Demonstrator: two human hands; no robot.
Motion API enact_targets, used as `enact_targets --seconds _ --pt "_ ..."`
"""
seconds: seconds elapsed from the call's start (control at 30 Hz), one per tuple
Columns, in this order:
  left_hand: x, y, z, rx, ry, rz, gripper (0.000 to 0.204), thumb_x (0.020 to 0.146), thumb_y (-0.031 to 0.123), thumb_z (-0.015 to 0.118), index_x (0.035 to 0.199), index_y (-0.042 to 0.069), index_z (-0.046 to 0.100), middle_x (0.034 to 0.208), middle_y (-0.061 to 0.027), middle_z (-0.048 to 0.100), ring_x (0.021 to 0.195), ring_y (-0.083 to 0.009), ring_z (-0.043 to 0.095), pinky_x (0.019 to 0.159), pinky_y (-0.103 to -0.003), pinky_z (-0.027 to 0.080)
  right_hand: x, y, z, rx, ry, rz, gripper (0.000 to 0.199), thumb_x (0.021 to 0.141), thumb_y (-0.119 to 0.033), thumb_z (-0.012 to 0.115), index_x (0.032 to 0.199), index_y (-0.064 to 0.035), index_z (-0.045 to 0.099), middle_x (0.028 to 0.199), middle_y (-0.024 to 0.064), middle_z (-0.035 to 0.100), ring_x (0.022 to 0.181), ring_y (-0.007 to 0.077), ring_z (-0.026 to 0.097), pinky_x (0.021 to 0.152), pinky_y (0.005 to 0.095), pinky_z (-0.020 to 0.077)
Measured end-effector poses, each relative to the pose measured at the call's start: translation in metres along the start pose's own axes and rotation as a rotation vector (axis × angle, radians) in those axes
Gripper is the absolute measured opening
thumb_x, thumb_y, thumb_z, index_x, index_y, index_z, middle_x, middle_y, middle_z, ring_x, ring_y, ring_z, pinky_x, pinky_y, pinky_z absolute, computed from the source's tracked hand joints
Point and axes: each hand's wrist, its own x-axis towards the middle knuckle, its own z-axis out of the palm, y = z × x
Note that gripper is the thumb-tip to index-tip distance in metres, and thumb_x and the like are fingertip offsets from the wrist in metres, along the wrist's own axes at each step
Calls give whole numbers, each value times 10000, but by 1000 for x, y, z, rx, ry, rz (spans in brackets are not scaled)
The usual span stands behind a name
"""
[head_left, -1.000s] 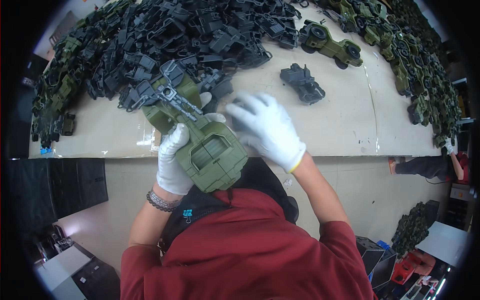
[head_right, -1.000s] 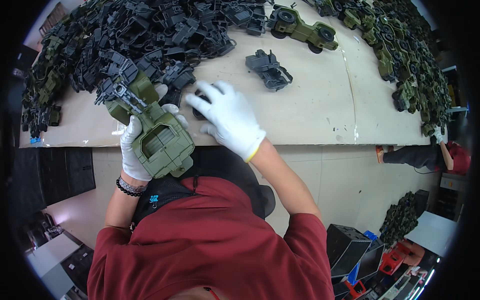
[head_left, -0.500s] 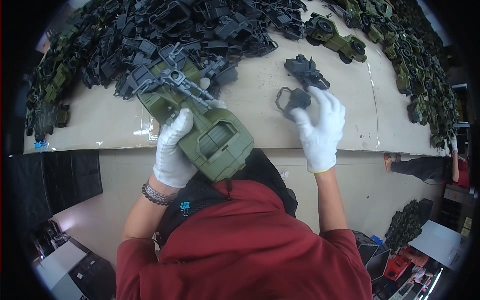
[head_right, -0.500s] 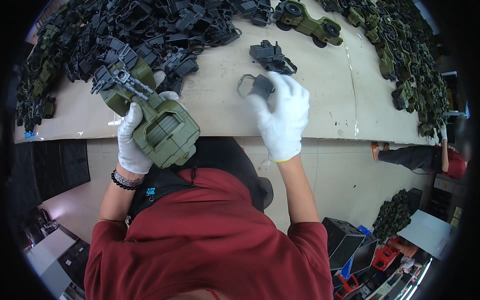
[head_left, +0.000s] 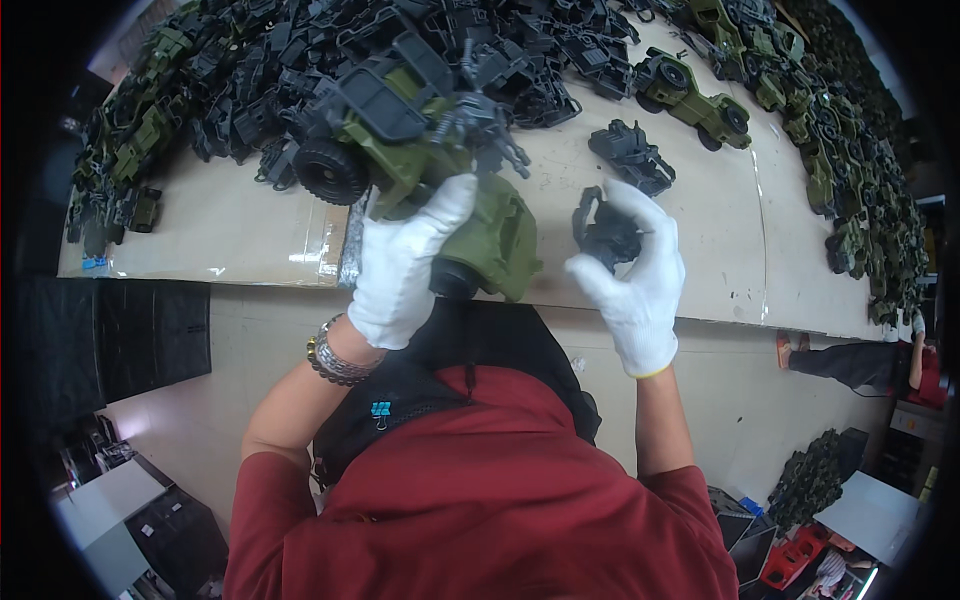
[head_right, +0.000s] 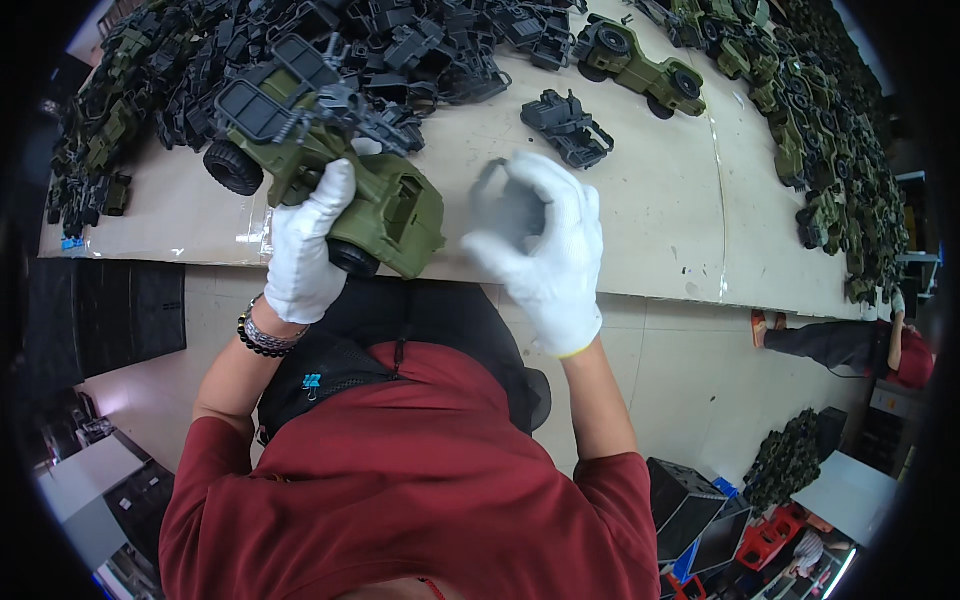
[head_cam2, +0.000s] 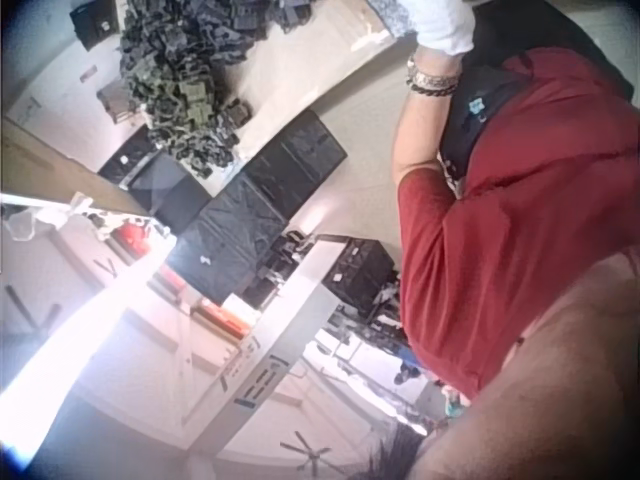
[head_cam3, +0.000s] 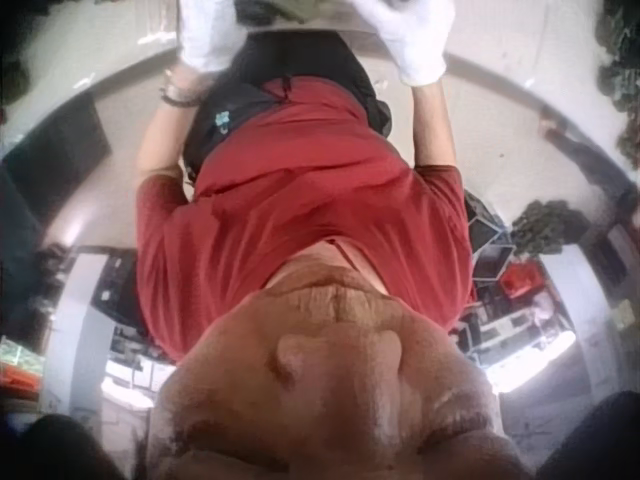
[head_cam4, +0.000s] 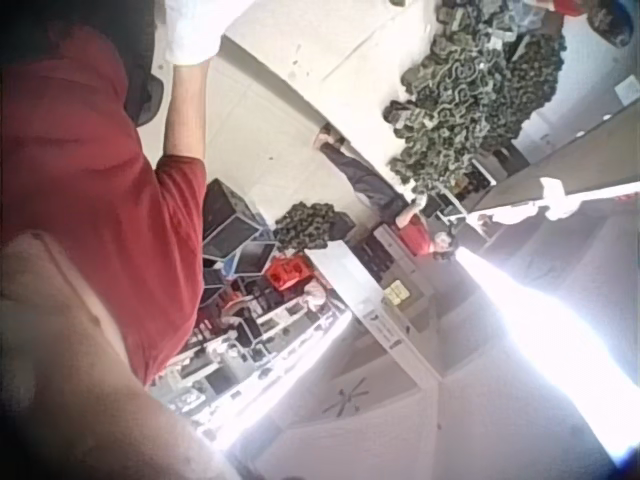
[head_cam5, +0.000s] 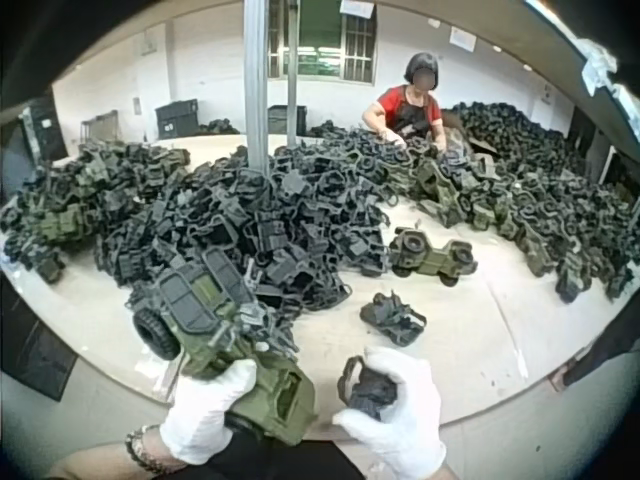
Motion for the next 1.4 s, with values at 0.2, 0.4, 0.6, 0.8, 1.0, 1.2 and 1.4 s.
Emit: enact_targets --seconds 0.2,0.4,0.6,0.8,1.0,1.2,1.4 --pt "-7 -4 10 -38 -33 -45 327 937 198 746 1200 27 652 1144 -36 691 1023 -107 630 909 -290 501 5 -22 10 0 -141 -236 760 739 -480 807 1336 -57 603 1241 154 617 1083 348 556 962 422 437" --pt "-10 -5 10 110 -53 39 334 933 186 749 1208 30 641 1142 -41 691 997 -117 643 885 -278 515 -3 -22 13 4 -113 -290 722 750 -469 785 1316 -56 615 1252 152 608 1096 349 547 979 426 417" --pt "-13 -3 8 235 -48 164 358 895 125 780 1201 7 634 1127 -54 695 995 -127 652 879 -295 527 -5 -20 13 8 -179 -311 710 783 -443 777 1344 -48 594 1302 172 593 1118 363 549 981 429 424" --pt "-13 -2 10 325 -70 168 352 877 46 777 1198 2 639 1130 -61 701 1003 -139 663 883 -288 534 -7 -15 18 3 -171 -475 702 898 -389 697 1442 0 485 1426 251 517 1120 415 543 1003 454 428" --pt "-9 3 12 68 -31 84 342 967 214 703 1243 31 617 1176 -48 674 1047 -146 648 912 -311 536 19 -28 2 -54 -326 -524 845 824 -481 733 1459 6 463 1471 239 487 1138 434 542 995 461 446" --pt "-11 33 40 -353 -8 -135 518 1058 473 473 1408 92 452 1253 -92 586 1132 -202 607 972 -363 514 26 -53 32 168 157 -623 941 742 -747 648 1354 -41 544 1405 242 496 1277 465 465 1002 542 415" --pt "-34 26 43 -473 107 -255 569 1024 588 463 1297 103 578 1239 -63 612 1135 -197 589 977 -361 488 43 -51 41 146 300 -787 769 831 -677 666 1234 -27 591 1236 213 610 1051 413 615 867 482 515"
